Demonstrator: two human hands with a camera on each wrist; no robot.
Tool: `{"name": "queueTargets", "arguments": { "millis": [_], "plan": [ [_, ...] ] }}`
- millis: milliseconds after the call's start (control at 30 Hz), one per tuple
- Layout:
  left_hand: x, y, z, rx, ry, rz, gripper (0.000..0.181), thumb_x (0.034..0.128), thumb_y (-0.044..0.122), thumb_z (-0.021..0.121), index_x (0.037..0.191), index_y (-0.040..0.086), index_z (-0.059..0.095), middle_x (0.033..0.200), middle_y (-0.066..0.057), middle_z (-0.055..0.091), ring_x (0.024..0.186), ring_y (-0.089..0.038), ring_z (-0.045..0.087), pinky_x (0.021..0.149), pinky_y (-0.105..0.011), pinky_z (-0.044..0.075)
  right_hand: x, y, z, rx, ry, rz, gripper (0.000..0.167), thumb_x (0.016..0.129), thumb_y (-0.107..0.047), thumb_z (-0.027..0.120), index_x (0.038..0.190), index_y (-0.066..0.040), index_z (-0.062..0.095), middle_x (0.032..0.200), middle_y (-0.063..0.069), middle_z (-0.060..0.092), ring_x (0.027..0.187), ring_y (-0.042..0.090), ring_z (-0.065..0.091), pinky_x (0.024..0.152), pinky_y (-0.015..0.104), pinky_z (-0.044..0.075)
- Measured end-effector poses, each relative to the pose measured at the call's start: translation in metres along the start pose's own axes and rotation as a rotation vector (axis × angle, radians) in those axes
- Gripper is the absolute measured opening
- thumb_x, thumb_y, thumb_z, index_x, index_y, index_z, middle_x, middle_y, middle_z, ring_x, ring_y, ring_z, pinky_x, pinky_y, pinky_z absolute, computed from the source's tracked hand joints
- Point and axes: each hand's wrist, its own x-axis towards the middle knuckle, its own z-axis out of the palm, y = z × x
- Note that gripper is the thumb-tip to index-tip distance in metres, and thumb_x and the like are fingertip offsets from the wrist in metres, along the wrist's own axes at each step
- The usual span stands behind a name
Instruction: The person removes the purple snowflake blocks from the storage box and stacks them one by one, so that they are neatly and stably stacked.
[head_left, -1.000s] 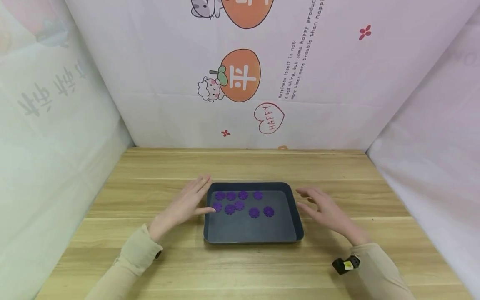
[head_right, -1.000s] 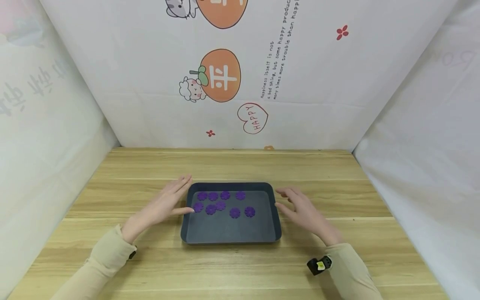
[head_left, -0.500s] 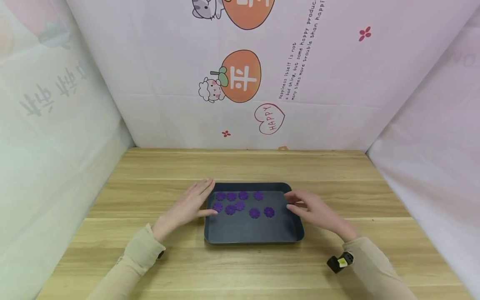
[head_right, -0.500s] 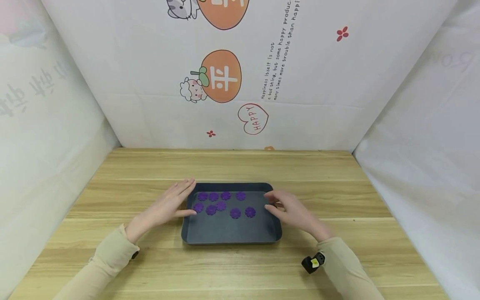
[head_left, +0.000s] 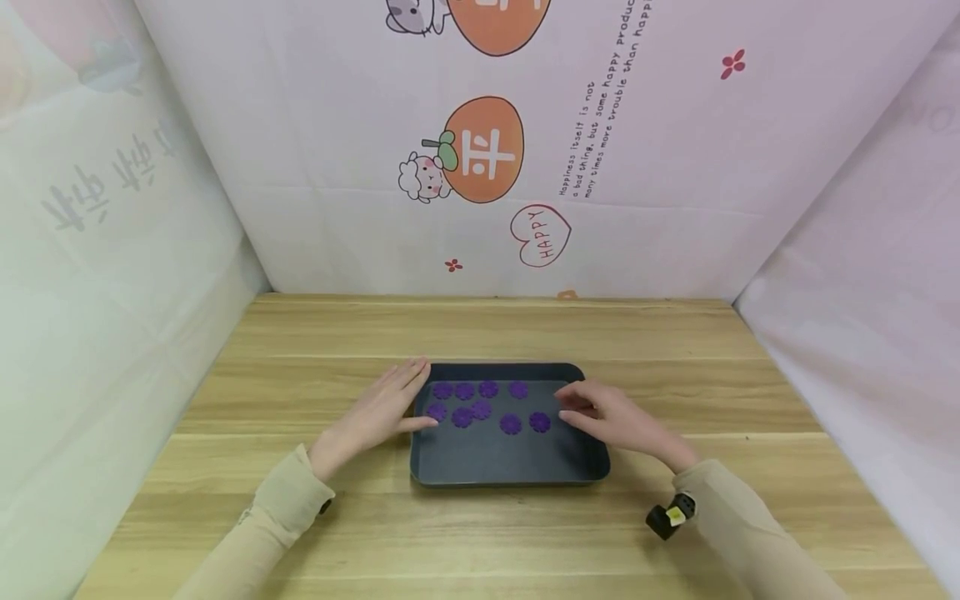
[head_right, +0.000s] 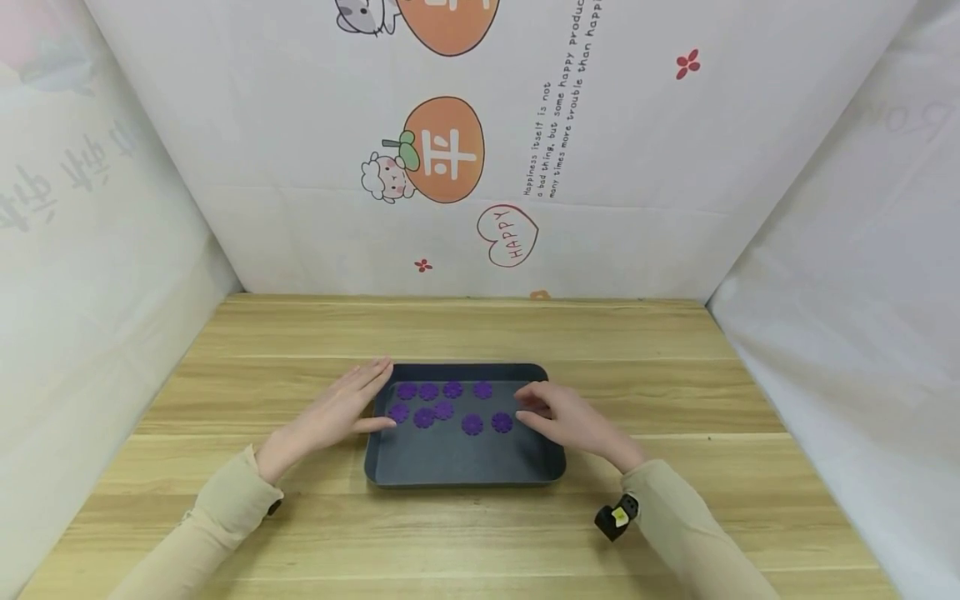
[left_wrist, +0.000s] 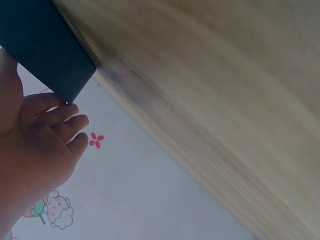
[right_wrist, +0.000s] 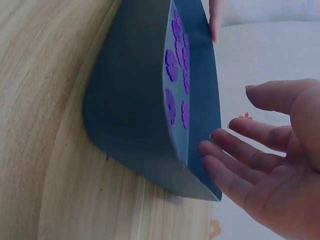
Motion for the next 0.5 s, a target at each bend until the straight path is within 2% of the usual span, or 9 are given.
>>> {"name": "queueTargets", "arguments": {
  "millis": [267,500],
  "plan": [
    [0.000,0.001,-0.001,0.009,-0.003,-0.009,0.089,0.0897,0.050,0.067,0.150,-0.006,0.034,0.158,-0.026,0.033,0.147,-0.042,0.033,0.122,-0.056,0.030,0.010,-0.004,0.002,-0.052,-0.037,-0.006,0.031,0.098,-0.017,0.061,0.120,0.006,0.063,0.114,0.021,0.069,0.099,0.028,0.069,0.083,0.041,0.062],
    [-0.001,0.001,0.002,0.054,0.025,-0.001,0.089,0.0892,0.052,0.066,0.148,-0.008,0.038,0.155,-0.027,0.037,0.145,-0.042,0.037,0.121,-0.055,0.032,0.018,-0.004,0.006,-0.089,-0.064,-0.008,0.028,0.094,-0.011,0.065,0.115,0.008,0.064,0.107,0.021,0.071,0.092,0.026,0.070,0.078,0.038,0.062]
  ]
}}
